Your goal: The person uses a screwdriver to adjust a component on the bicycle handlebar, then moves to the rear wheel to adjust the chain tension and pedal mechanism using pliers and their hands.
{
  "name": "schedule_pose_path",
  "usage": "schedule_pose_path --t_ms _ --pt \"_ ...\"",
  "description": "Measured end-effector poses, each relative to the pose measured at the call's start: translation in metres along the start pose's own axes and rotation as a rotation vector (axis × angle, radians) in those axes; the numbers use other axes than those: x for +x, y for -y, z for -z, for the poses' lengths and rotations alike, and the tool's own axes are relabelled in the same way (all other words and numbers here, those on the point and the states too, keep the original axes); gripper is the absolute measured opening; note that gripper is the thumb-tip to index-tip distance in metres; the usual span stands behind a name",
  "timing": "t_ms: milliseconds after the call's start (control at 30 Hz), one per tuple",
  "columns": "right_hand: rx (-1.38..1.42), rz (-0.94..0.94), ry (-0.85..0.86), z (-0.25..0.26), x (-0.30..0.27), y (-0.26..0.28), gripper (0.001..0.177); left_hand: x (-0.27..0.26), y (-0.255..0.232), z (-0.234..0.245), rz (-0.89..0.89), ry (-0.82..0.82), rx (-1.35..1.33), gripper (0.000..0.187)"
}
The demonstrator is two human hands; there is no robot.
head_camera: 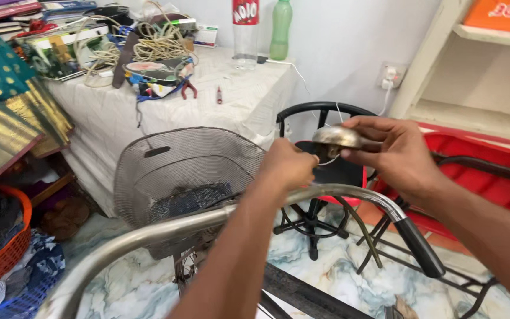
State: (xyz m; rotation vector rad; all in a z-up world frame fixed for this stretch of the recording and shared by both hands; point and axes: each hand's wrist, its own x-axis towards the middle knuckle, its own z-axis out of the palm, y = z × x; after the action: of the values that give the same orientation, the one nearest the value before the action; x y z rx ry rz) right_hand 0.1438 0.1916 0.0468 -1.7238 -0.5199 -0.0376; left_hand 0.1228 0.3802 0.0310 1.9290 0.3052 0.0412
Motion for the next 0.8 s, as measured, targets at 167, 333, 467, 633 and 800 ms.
schedule_pose_path --t_ms 167,333,467,633,800 --pt "0.047 -0.048 0.018 0.012 -0.004 -0.033 0.048 0.058 0.021 -0.018 0.006 0.187 -0.031 0.027" --pt "0.201 -0.120 -0.017 0.014 -0.009 -0.040 0.047 0.064 0.036 -0.020 -0.006 0.163 0.029 0.029" --pt "0.232 -0.076 0.024 0.015 0.003 -0.033 0.044 0.058 0.032 -0.022 -0.074 0.204 0.055 0.028" --pt "-0.085 -0.015 0.202 0.017 0.012 -0.026 0.044 0.051 0.030 -0.014 -0.293 0.040 0.442 0.030" --pt "0.137 -0.082 0.167 0.014 -0.002 -0.036 0.038 0.049 0.028 -0.015 -0.396 0.049 0.526 0.024"
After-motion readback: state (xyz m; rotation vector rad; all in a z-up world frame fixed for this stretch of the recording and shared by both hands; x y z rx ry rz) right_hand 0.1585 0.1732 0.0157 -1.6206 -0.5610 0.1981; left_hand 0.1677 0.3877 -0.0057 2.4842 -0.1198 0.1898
